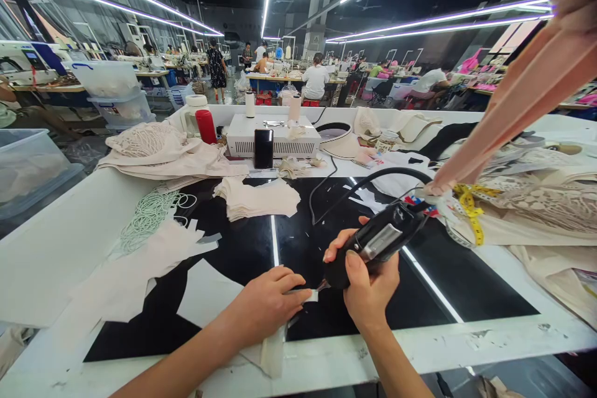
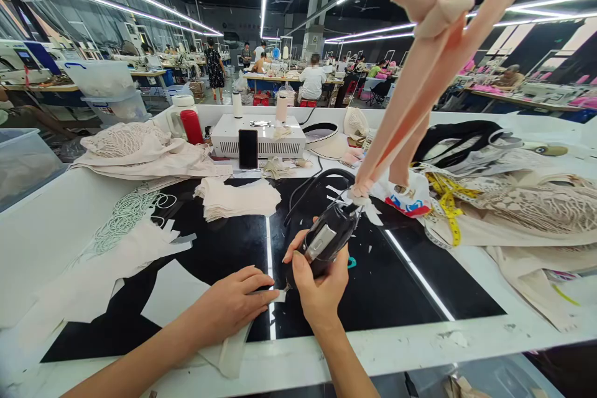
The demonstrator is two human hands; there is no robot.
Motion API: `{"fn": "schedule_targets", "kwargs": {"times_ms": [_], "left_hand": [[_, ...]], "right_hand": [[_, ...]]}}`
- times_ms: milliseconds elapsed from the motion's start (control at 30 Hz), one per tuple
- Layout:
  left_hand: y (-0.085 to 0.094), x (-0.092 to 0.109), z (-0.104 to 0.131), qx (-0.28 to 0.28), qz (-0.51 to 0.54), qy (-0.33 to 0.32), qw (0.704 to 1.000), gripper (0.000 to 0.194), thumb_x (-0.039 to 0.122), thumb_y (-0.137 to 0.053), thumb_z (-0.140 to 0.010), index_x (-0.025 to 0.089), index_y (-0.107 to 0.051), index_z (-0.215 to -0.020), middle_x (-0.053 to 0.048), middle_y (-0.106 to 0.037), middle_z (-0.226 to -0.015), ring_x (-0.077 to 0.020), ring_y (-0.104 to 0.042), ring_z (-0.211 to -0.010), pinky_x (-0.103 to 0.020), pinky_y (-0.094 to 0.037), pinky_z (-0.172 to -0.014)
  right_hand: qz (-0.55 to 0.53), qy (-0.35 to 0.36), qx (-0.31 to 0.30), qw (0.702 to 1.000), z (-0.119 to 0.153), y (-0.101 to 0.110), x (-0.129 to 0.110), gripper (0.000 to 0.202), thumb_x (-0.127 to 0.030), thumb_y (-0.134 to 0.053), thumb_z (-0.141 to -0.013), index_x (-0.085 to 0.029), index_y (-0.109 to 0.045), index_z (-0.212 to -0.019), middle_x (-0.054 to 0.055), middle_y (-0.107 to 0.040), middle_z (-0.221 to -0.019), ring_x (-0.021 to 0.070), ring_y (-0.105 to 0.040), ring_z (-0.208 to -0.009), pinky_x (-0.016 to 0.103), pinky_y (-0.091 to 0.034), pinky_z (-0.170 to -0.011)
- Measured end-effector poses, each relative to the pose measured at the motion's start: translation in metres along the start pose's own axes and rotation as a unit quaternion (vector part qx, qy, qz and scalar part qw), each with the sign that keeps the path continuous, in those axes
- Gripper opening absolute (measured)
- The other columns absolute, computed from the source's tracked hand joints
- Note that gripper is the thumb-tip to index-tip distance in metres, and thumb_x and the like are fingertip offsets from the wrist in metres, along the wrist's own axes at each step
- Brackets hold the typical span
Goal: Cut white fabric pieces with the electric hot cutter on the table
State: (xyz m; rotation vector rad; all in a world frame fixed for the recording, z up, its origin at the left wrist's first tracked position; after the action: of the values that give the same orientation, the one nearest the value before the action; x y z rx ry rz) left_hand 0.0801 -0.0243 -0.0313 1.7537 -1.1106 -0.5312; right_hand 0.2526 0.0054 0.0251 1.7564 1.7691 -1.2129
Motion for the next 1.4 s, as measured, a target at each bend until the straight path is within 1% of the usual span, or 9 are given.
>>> {"fn": "schedule_targets", "kwargs": {"times_ms": [200,400,733,933,1033,1233,1400], "left_hand": [[0.000,0.000,0.000,-0.004,-0.001,0.006,1.000,0.021,0.017,-0.065,-0.109,0.020,-0.070,-0.129,-0.008,-0.074,-0.123,-0.0213,-0.071,-0.110,-0.035,-0.063,-0.098],[0.000,-0.001,0.000,-0.007,0.006,0.007,1.000,0.021,0.016,-0.064,-0.108,0.019,-0.070,-0.129,-0.008,-0.074,-0.124,-0.0221,-0.071,-0.110,-0.035,-0.064,-0.097],[0.003,0.000,-0.001,-0.014,0.006,0.007,1.000,0.022,0.018,-0.065,-0.109,0.019,-0.071,-0.130,-0.008,-0.074,-0.124,-0.0216,-0.071,-0.113,-0.035,-0.064,-0.101],[0.004,0.000,0.000,0.001,0.014,0.006,1.000,0.020,0.017,-0.068,-0.107,0.018,-0.072,-0.127,-0.007,-0.075,-0.124,-0.0228,-0.070,-0.111,-0.036,-0.064,-0.100],[0.003,0.000,-0.001,-0.003,0.014,0.005,1.000,0.022,0.017,-0.069,-0.107,0.018,-0.071,-0.128,-0.007,-0.074,-0.124,-0.0228,-0.070,-0.110,-0.035,-0.064,-0.099],[0.004,-0.001,-0.001,-0.024,0.021,0.017,0.999,0.026,0.018,-0.068,-0.107,0.020,-0.070,-0.133,-0.007,-0.074,-0.126,-0.0227,-0.070,-0.111,-0.035,-0.064,-0.099],[0.005,-0.002,0.000,-0.016,0.031,0.010,0.999,0.023,0.017,-0.065,-0.109,0.017,-0.069,-0.131,-0.008,-0.075,-0.126,-0.0238,-0.071,-0.111,-0.038,-0.066,-0.099]], "right_hand": [[0.004,-0.001,0.002,1.000,-0.001,-0.001,-0.002,0.038,-0.023,-0.075,-0.096,-0.030,-0.063,-0.131,-0.003,-0.071,-0.089,0.0140,-0.069,-0.062,0.030,-0.061,-0.059],[0.003,0.001,0.000,1.000,-0.001,0.000,-0.002,0.037,-0.023,-0.075,-0.096,-0.031,-0.063,-0.130,-0.003,-0.071,-0.090,0.0136,-0.069,-0.063,0.029,-0.061,-0.059],[0.024,-0.010,0.007,1.000,0.000,0.001,0.000,0.034,-0.025,-0.075,-0.098,-0.030,-0.063,-0.130,-0.004,-0.070,-0.088,0.0136,-0.068,-0.062,0.029,-0.059,-0.060],[0.018,-0.011,0.018,1.000,0.004,0.005,-0.006,0.039,-0.032,-0.076,-0.099,-0.031,-0.062,-0.135,-0.003,-0.070,-0.090,0.0151,-0.068,-0.063,0.032,-0.060,-0.061],[0.013,-0.011,0.019,1.000,0.008,0.006,-0.006,0.038,-0.033,-0.076,-0.099,-0.031,-0.062,-0.134,-0.003,-0.069,-0.089,0.0153,-0.068,-0.063,0.033,-0.060,-0.061],[0.015,-0.014,0.013,1.000,0.010,0.003,-0.003,0.038,-0.029,-0.076,-0.098,-0.030,-0.063,-0.134,-0.003,-0.070,-0.089,0.0153,-0.068,-0.062,0.032,-0.060,-0.059],[0.012,-0.011,0.010,1.000,0.010,0.001,-0.004,0.036,-0.025,-0.074,-0.099,-0.030,-0.063,-0.133,-0.003,-0.071,-0.088,0.0144,-0.069,-0.063,0.029,-0.059,-0.058]]}}
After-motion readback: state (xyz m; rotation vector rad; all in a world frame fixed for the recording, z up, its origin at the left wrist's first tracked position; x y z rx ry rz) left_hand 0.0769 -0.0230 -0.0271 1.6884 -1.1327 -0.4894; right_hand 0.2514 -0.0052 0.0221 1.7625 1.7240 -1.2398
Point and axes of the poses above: each hand's wrist, its own z-axis away from the middle knuckle, its own y-axis out of the back of the hand, x = y × z, the point moved 5 cm from there along -z, towards the middle knuckle
